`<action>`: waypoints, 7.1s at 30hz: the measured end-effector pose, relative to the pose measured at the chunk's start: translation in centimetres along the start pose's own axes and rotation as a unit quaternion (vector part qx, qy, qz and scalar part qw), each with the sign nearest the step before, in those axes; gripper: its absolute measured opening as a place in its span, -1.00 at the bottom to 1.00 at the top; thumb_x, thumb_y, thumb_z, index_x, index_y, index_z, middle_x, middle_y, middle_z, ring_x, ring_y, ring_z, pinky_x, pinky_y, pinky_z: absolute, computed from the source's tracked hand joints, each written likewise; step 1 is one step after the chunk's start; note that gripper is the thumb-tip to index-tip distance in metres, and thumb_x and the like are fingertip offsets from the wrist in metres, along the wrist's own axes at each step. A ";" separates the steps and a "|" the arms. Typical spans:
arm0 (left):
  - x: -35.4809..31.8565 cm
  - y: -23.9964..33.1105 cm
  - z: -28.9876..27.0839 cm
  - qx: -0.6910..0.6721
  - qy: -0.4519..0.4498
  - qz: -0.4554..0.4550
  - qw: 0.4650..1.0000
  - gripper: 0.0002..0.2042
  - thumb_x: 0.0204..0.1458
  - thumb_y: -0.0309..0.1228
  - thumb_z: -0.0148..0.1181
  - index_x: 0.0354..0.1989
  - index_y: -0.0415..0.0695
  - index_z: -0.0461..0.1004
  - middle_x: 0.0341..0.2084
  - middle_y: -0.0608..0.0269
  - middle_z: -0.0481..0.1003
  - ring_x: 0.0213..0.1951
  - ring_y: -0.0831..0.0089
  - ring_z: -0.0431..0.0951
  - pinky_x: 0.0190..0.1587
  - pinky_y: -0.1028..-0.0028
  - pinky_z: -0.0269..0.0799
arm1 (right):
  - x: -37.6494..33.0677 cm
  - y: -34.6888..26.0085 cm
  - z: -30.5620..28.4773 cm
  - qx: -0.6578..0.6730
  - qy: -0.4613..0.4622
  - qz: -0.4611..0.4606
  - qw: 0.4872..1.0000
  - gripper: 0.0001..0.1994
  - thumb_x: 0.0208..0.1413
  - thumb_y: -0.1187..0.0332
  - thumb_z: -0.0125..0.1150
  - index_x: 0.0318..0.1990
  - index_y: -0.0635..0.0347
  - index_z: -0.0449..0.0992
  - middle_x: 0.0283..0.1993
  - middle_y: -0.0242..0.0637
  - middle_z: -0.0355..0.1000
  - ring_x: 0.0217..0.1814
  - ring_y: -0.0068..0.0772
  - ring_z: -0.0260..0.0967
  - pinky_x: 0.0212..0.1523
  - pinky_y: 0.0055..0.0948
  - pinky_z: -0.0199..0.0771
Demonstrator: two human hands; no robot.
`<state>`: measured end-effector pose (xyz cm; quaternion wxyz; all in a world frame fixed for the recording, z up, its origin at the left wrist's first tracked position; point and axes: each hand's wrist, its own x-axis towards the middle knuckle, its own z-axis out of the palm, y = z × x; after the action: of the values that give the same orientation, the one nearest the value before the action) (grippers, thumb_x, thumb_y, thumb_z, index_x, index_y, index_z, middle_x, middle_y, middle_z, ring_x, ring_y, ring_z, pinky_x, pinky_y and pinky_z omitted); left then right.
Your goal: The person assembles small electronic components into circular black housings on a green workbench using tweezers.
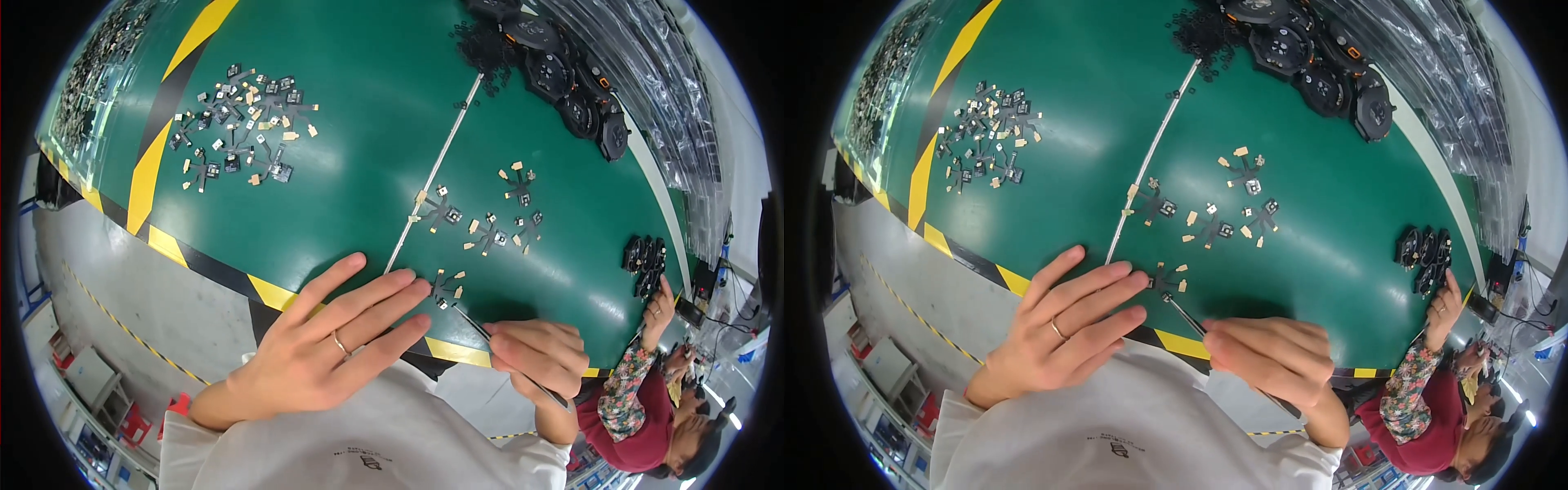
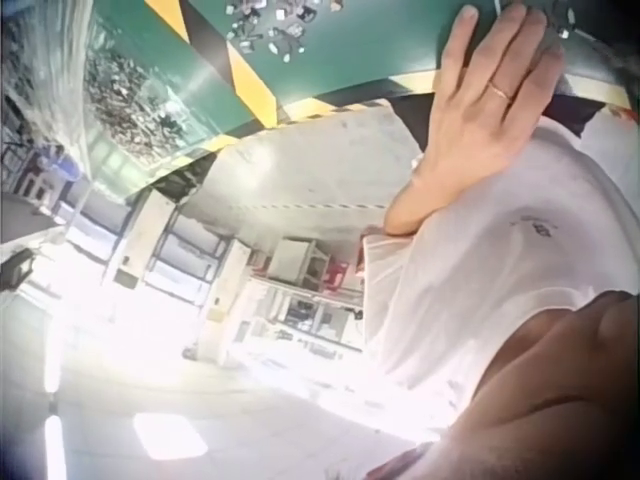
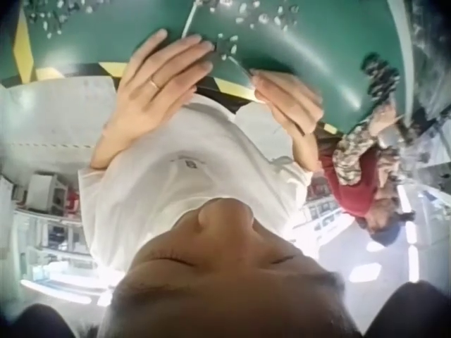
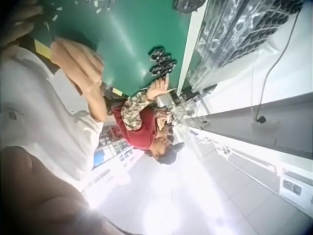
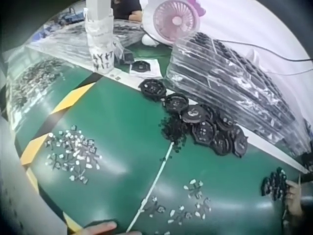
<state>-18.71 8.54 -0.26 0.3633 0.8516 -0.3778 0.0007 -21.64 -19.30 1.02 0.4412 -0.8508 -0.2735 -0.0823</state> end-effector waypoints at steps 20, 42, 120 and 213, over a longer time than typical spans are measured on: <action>2.5 -0.2 -0.1 0.123 -0.075 0.127 0.981 -0.62 0.05 -0.19 0.30 0.00 -0.11 0.68 0.08 0.19 0.58 0.11 0.30 0.56 0.26 0.16 0.51 | -2.8 0.1 -0.8 -0.014 0.077 0.018 0.997 -0.78 0.34 0.28 0.28 -0.13 0.31 0.57 -0.38 -0.17 0.59 -0.48 -0.26 0.63 -0.48 -0.44 0.63; 2.3 -0.9 0.4 0.114 -0.032 0.120 0.986 -0.79 0.01 -0.33 0.31 -0.19 -0.05 0.71 0.16 0.39 0.57 0.24 0.44 0.53 0.33 0.23 0.47 | -0.4 -1.6 -0.3 -0.120 -0.057 -0.032 0.991 -0.80 0.20 0.38 0.39 -0.14 0.33 0.58 -0.27 -0.05 0.67 -0.31 -0.26 0.69 -0.38 -0.49 0.68; 1.4 -1.4 2.3 0.139 -0.005 0.133 0.981 -0.80 0.03 -0.36 0.39 -0.15 0.11 0.73 -0.01 0.51 0.56 0.03 0.49 0.63 0.24 0.06 0.52 | -0.3 0.0 0.3 0.088 0.047 0.045 0.994 -0.77 -0.05 0.60 0.48 -0.20 0.33 0.62 -0.34 -0.02 0.66 -0.66 -0.42 0.50 -0.71 -0.54 0.45; 2.2 -1.7 1.7 0.024 0.021 0.066 0.997 -0.81 -0.11 -0.46 0.51 -0.29 0.00 0.68 -0.09 0.57 0.67 0.04 0.34 0.68 0.19 -0.03 0.54 | 0.9 2.2 -1.5 0.070 -0.096 -0.020 0.993 -0.73 0.28 0.49 0.16 0.09 0.33 0.37 -0.31 0.18 0.64 -0.66 -0.36 0.48 -0.70 -0.45 0.43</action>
<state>-16.53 6.85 -1.92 0.3499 0.8328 -0.4258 0.0516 -19.57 -21.17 0.67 0.4696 -0.8159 -0.3370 0.0106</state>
